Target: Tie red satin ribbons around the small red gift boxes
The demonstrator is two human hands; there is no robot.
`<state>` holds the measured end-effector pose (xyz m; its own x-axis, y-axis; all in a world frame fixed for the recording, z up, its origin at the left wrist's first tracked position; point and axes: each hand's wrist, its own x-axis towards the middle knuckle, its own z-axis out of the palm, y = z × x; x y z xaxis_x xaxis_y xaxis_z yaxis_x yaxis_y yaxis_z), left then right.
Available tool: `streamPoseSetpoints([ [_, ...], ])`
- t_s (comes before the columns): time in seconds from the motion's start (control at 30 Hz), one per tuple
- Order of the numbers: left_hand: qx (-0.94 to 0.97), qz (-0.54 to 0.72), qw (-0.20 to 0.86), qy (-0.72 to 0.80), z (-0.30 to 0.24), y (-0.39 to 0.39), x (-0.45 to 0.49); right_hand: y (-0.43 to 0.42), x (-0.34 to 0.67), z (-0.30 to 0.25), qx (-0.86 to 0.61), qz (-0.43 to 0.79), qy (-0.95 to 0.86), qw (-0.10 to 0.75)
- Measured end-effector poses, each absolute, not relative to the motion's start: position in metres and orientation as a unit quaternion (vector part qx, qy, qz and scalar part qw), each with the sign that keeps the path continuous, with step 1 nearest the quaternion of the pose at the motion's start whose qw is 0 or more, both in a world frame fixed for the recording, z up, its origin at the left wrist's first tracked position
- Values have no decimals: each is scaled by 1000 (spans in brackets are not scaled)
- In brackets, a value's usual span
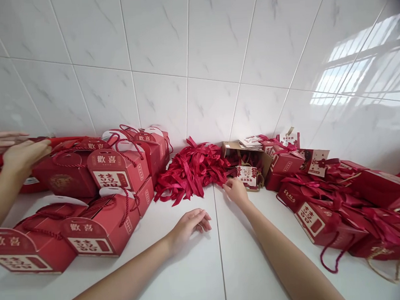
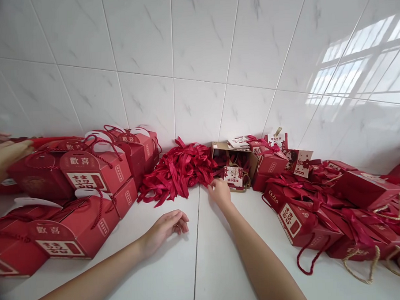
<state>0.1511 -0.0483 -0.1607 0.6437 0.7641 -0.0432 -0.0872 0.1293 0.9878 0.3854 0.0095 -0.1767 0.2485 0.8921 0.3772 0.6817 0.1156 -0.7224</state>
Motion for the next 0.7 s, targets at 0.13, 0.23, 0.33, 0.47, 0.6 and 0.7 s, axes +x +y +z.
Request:
streamPoseSetpoints([
  [0.13,583,305,696,289,-162,-48,151,6,395,-149,-619,155,-573,514],
  [0.23,569,312,705,287,-164,-47,152,-4,397,-124,-566,184,-553,583],
  [0.33,566,315,708,282,-165,-47,152,-19,394,-99,-499,217,-531,649],
  [0.47,573,317,703,276,-164,-47,151,-47,385,-65,-420,239,-507,714],
  [0.6,600,316,676,287,-167,-49,152,-87,379,-32,-304,233,-487,785],
  [0.7,627,320,636,315,-167,-51,155,-121,385,-15,-258,173,-484,818],
])
